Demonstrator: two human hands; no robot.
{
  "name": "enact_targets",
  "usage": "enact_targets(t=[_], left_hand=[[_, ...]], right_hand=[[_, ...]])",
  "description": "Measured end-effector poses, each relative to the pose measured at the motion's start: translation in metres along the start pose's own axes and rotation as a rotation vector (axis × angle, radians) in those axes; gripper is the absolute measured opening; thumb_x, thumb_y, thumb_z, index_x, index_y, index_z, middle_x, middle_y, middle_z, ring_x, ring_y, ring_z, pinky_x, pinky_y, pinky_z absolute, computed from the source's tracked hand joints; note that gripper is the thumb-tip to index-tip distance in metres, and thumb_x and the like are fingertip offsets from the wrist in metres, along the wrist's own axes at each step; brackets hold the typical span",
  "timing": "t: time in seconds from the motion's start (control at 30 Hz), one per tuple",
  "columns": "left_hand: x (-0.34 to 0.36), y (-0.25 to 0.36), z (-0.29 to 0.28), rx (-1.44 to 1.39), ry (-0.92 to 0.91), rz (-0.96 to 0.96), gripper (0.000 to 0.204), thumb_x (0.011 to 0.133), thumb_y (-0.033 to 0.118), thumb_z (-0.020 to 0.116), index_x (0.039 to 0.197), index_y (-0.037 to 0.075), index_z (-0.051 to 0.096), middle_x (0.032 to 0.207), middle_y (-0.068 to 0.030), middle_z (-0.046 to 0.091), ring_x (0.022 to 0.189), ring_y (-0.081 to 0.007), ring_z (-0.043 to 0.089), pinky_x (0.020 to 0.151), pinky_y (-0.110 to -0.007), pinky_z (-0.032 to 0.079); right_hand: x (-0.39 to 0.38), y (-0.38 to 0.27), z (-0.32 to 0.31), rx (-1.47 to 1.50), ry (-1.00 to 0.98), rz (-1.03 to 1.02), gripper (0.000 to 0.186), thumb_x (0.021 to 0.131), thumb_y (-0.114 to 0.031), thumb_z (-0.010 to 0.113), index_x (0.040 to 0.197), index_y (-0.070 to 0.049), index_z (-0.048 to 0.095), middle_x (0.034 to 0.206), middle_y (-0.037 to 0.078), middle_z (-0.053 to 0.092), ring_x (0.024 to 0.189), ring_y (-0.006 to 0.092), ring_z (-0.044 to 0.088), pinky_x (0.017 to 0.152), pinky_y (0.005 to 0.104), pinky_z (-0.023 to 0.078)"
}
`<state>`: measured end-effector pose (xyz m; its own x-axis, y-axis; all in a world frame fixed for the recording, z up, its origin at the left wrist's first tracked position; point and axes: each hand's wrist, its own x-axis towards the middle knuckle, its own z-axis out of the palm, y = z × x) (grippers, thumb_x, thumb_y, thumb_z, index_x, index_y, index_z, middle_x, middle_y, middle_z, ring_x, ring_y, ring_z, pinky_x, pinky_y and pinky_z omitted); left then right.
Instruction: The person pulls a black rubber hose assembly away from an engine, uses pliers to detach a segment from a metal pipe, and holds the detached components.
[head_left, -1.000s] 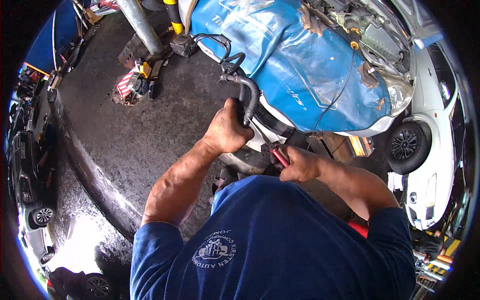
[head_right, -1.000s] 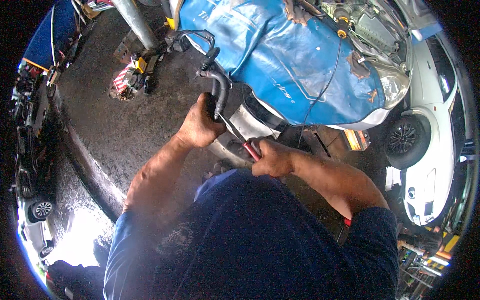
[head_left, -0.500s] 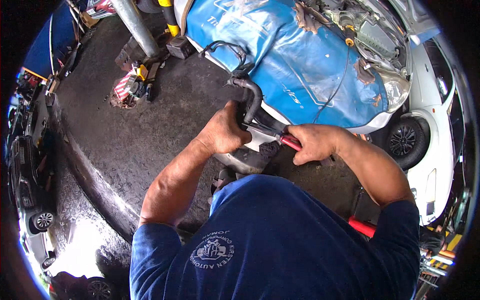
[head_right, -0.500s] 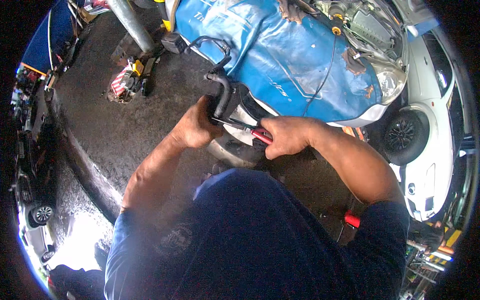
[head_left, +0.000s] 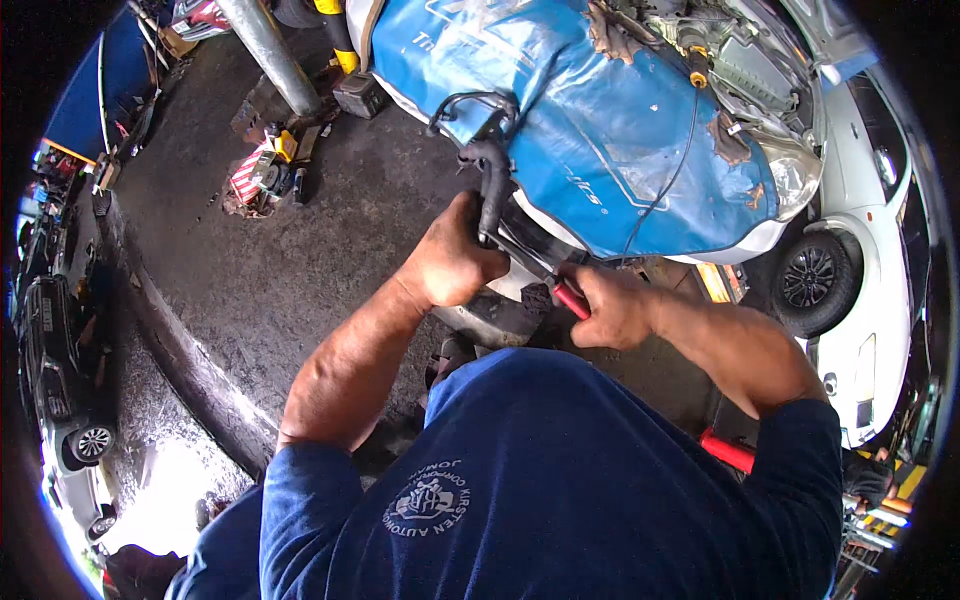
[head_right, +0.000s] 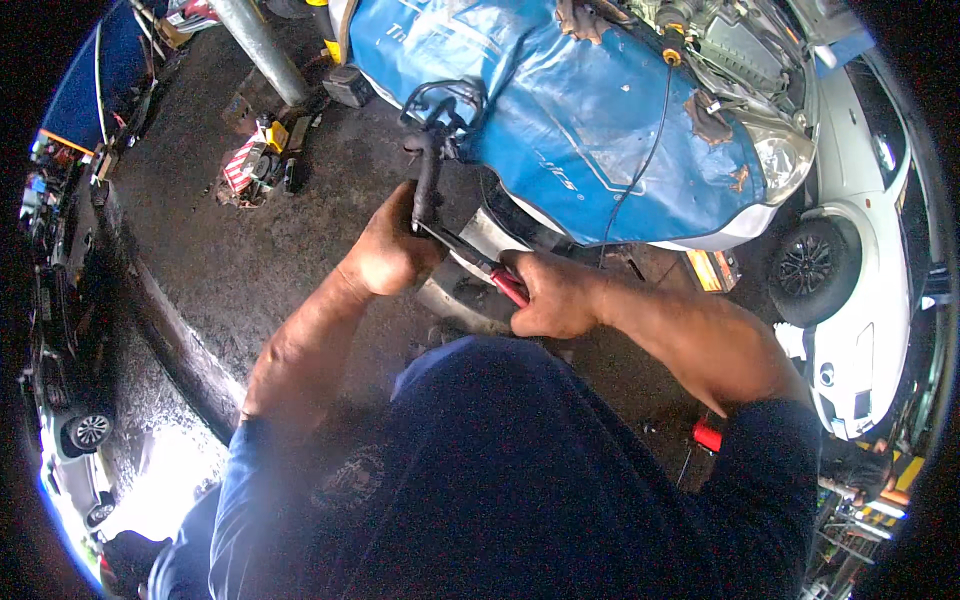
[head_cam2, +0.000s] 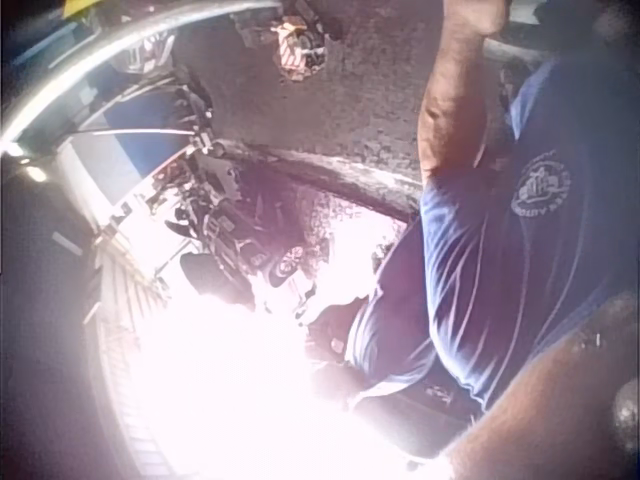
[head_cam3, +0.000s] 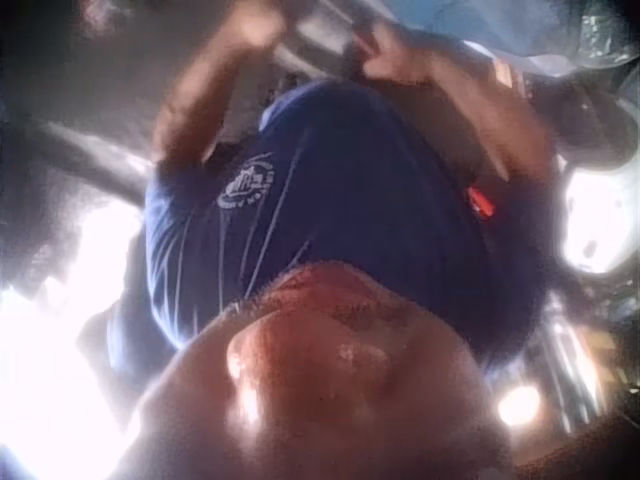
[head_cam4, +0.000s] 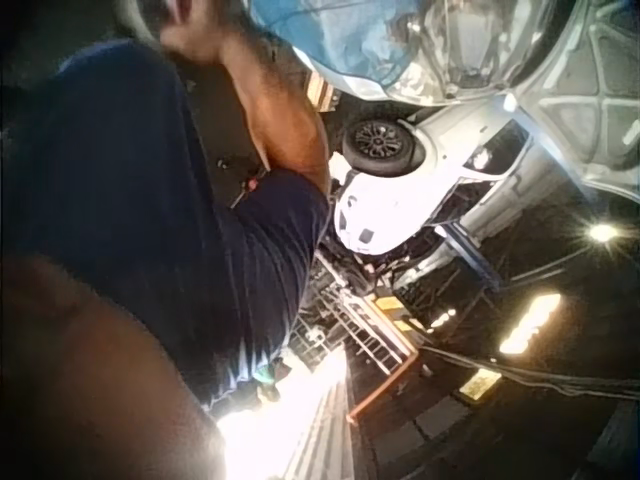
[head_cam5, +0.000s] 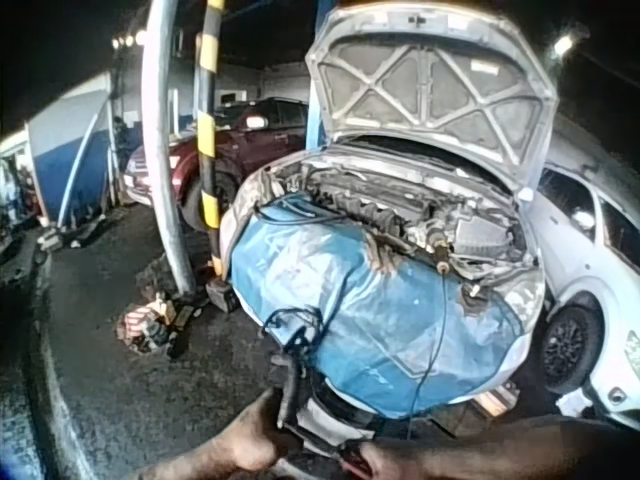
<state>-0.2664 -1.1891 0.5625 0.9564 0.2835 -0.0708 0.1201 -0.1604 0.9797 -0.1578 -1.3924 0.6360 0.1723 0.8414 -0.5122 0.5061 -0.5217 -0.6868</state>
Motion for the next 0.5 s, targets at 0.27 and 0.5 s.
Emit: enact_targets(t=[0.27, 0.5], left_hand=[[-0.001, 0.014, 0.004, 0.421, 0.183, -0.012, 0.049, 0.065, 0.012, 0.068, 0.102, -0.009, 0.043, 0.087, -0.0255, 0.061, 0.087, -0.0382, 0.063, 0.079, -0.041, 0.049], [0.000, 0.008, -0.018, 0.101, 0.017, -0.087, 0.065, 0.058, 0.002, 0.077, 0.114, -0.002, 0.044, 0.097, -0.0079, 0.059, 0.086, -0.0160, 0.054, 0.077, -0.033, 0.048]], right_hand=[[0.008, 0.030, 0.016, 0.233, -0.123, 0.078, 0.036, 0.065, -0.015, 0.070, 0.093, -0.007, 0.050, 0.077, 0.000, 0.046, 0.070, 0.0117, 0.044, 0.063, 0.0297, 0.040], [0.010, 0.016, -0.030, -0.164, -0.060, 0.007, 0.063, 0.066, -0.026, 0.078, 0.116, 0.001, 0.051, 0.094, 0.012, 0.059, 0.087, 0.0224, 0.056, 0.078, 0.0348, 0.046]])
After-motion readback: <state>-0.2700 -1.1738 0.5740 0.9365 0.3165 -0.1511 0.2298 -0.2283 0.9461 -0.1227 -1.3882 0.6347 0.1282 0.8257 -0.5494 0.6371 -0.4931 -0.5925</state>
